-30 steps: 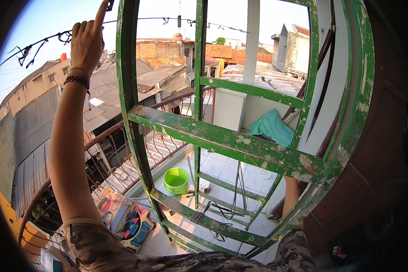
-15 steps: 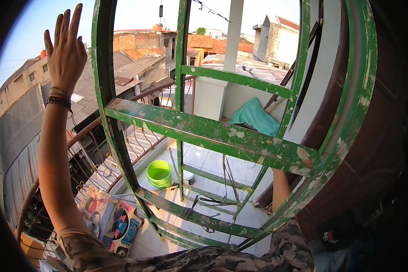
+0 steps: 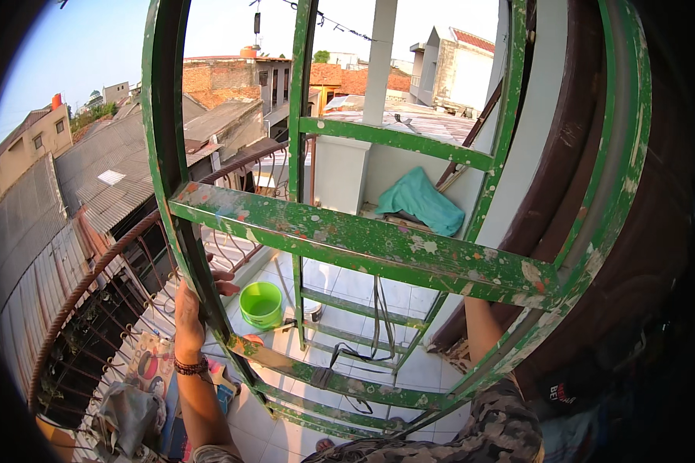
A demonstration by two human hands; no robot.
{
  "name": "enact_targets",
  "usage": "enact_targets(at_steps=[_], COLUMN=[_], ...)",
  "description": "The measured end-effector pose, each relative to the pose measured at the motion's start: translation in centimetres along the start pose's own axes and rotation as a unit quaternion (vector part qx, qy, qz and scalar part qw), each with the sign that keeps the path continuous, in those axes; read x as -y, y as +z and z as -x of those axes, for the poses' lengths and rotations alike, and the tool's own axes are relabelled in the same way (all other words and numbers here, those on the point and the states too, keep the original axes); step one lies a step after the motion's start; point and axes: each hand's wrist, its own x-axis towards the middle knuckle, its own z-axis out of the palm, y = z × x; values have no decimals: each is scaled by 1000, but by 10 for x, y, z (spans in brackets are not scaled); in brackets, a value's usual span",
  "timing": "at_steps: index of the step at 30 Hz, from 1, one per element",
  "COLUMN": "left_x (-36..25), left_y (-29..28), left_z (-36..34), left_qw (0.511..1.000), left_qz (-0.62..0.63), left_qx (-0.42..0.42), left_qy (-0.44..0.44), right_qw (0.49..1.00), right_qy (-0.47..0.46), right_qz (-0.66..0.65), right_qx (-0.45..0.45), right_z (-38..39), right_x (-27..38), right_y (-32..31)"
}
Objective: The person paints a ceiling white using a roller and paint tray, then moves a green metal ladder on a balcony. The person sits on the floor to reach the ceiling, applies paint in strokes, and later repositions the ladder near a doorway.
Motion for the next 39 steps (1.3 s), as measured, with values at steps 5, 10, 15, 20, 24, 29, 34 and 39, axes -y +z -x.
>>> enact_targets(at_steps=[5,10,15,20,24,29,34,39], left_x=[24,27,21,23,28,30,25,20], left_y=[8,9,11,24,18,14,21,14], left_z=[2,2,0,-8,-9,-10,-13,-7], left_qw=[993,990,991,992,991,989,991,991], left_qz=[-15,-37,-58,-9,7,-38,-42,-58], left_qx=[-113,-133,-116,-124,-131,-142,-128,-121], left_qy=[-3,0,14,-8,-11,1,9,-12], right_qw=[1000,1000,1000,999,999,999,999,998], right_qy=[-8,-11,-17,-27,-35,-34,-46,-11], right_qz=[7,6,4,7,8,1,-10,-24], right_qx=[0,-5,-8,-24,-25,-27,-23,-52], right_z=[-7,-5,-2,5,8,9,4,-2], right_x=[11,12,5,9,10,-1,8,8], right_y=[-7,-4,1,-6,-1,-2,-13,3])
